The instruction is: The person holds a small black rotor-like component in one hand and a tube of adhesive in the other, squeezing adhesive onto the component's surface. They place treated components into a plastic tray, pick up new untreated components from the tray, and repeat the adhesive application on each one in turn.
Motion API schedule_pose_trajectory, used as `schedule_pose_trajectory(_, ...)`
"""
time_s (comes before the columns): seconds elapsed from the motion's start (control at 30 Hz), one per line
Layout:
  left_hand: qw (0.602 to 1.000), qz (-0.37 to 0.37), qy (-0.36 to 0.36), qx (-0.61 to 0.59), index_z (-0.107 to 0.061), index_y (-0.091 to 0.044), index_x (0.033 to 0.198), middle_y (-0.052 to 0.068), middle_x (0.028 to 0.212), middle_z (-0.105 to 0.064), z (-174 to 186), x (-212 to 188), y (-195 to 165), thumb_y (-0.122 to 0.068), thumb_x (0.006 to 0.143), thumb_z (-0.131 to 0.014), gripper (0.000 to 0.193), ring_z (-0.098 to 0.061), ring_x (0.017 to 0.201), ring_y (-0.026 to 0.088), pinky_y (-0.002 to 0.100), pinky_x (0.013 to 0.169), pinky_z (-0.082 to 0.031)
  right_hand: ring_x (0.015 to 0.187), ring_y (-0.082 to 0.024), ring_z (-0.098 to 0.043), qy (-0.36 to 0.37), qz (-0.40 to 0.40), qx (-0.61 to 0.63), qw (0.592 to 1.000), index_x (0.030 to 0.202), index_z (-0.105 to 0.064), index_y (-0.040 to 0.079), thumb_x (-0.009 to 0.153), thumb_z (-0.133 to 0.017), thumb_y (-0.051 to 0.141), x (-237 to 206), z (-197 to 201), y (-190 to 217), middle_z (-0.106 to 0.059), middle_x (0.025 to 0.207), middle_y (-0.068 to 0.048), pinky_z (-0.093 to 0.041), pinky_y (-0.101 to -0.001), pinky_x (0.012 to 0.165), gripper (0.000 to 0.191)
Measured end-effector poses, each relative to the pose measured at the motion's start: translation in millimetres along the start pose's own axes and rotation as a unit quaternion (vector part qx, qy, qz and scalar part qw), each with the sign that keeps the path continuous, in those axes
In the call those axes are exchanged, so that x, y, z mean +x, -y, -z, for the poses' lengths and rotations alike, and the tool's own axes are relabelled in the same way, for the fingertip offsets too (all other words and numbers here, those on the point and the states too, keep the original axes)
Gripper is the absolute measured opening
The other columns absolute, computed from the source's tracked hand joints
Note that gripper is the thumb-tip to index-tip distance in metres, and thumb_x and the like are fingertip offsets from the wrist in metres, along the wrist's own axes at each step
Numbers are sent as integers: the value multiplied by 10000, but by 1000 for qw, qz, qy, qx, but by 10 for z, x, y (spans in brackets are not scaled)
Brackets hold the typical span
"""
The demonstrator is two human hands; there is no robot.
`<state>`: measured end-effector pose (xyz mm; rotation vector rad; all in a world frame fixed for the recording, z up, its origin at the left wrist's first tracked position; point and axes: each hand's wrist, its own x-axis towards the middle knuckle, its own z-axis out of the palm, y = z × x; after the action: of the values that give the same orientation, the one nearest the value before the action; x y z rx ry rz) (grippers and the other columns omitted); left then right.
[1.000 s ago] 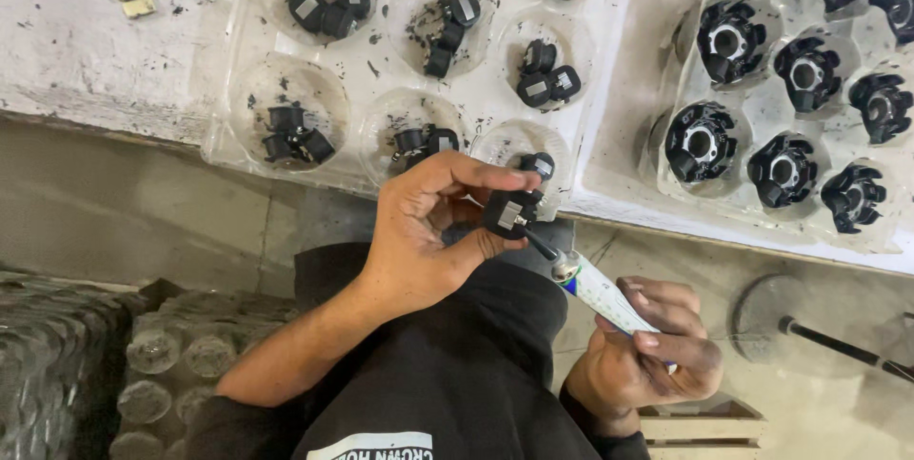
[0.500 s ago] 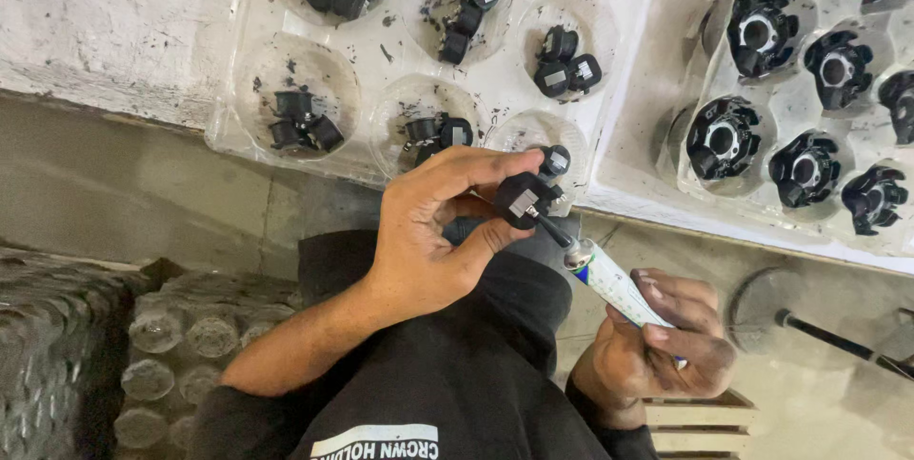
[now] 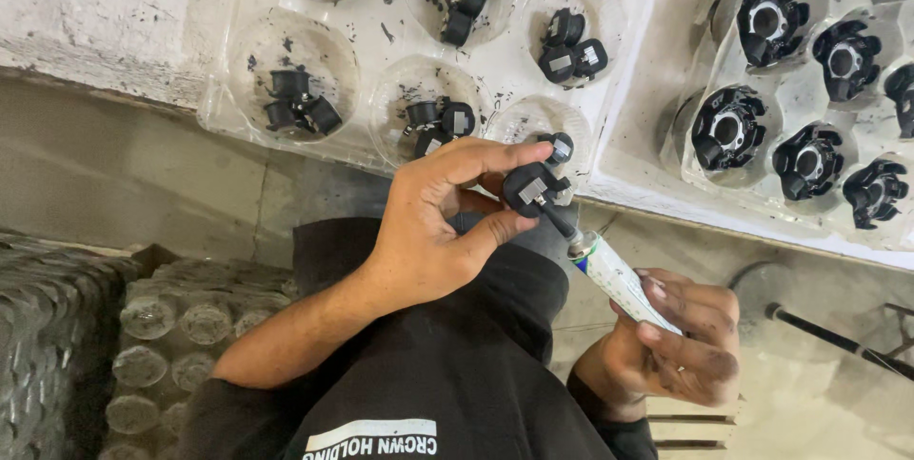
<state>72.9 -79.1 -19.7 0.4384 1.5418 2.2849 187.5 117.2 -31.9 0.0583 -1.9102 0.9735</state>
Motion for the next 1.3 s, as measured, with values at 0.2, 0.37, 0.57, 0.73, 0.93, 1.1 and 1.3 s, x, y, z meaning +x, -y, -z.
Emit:
schedule_pose_trajectory(0.2, 999, 19, -2, -41, -631, -28, 1402, 56, 1235, -611, -8, -7, 18, 165, 928, -717, 519, -680, 1071, 112, 253, 912, -652, 729, -264, -630, 18, 18, -15, 1000, 878, -467, 45, 895, -735, -155, -7, 9, -2, -614, 871, -176, -611, -410, 601, 335)
schedule_pose_trajectory(0.37, 999, 15, -3, -45, -628, -28, 1407, 50, 1239, -604, -11, -16, 42, 172, 939, -710, 515, -675, 1075, 111, 251, 924, -649, 745, -264, -641, 10, 19, -11, 1000, 881, -480, 37, 905, -750, -131, -27, 19, -37, -621, 881, -179, -620, -415, 611, 319)
schedule_pose_trajectory(0.57, 999, 6, 3, -46, -617, -34, 1417, 48, 1266, -602, -8, -18, 61, 161, 955, -712, 510, -683, 1120, 112, 253, 949, -654, 734, -254, -635, 8, 26, -14, 1000, 861, -489, 38, 912, -736, -109, -48, 50, -72, -627, 866, -179, -614, -400, 589, 292)
schedule_pose_trajectory(0.73, 999, 6, -5, -40, -620, -32, 1407, 44, 1274, -607, -7, -11, 78, 158, 952, -719, 503, -687, 1116, 111, 249, 936, -644, 768, -261, -626, 25, 33, -3, 999, 864, -489, 46, 894, -746, -97, -30, 46, -73, -623, 861, -174, -609, -397, 594, 296)
schedule_pose_trajectory(0.93, 997, 5, -14, -70, -613, -14, 1374, 50, 1385, -623, -15, -23, 136, 159, 956, -707, 463, -683, 1162, 117, 259, 959, -642, 737, -245, -640, 28, 40, -21, 999, 876, -488, 54, 898, -760, -98, -23, 41, -58, -627, 870, -163, -610, -386, 598, 312)
schedule_pose_trajectory(1.1, 996, 24, -22, -86, -617, -3, 1400, 95, 1418, -639, -31, -60, 249, 162, 960, -717, 480, -687, 1160, 127, 271, 962, -636, 766, -259, -636, 18, 56, 0, 998, 861, -494, 47, 870, -767, -83, -17, 15, -108, -634, 851, -161, -606, -392, 576, 302)
schedule_pose_trajectory(1.3, 975, 34, -13, -221, -589, -10, 1433, 94, 1421, -644, -81, -92, 442, 121, 995, -699, 471, -653, 1261, 129, 298, 1064, -586, 796, -256, -648, 22, 37, -4, 999, 888, -505, 59, 892, -791, -63, -12, 8, -53, -644, 883, -155, -627, -382, 592, 311)
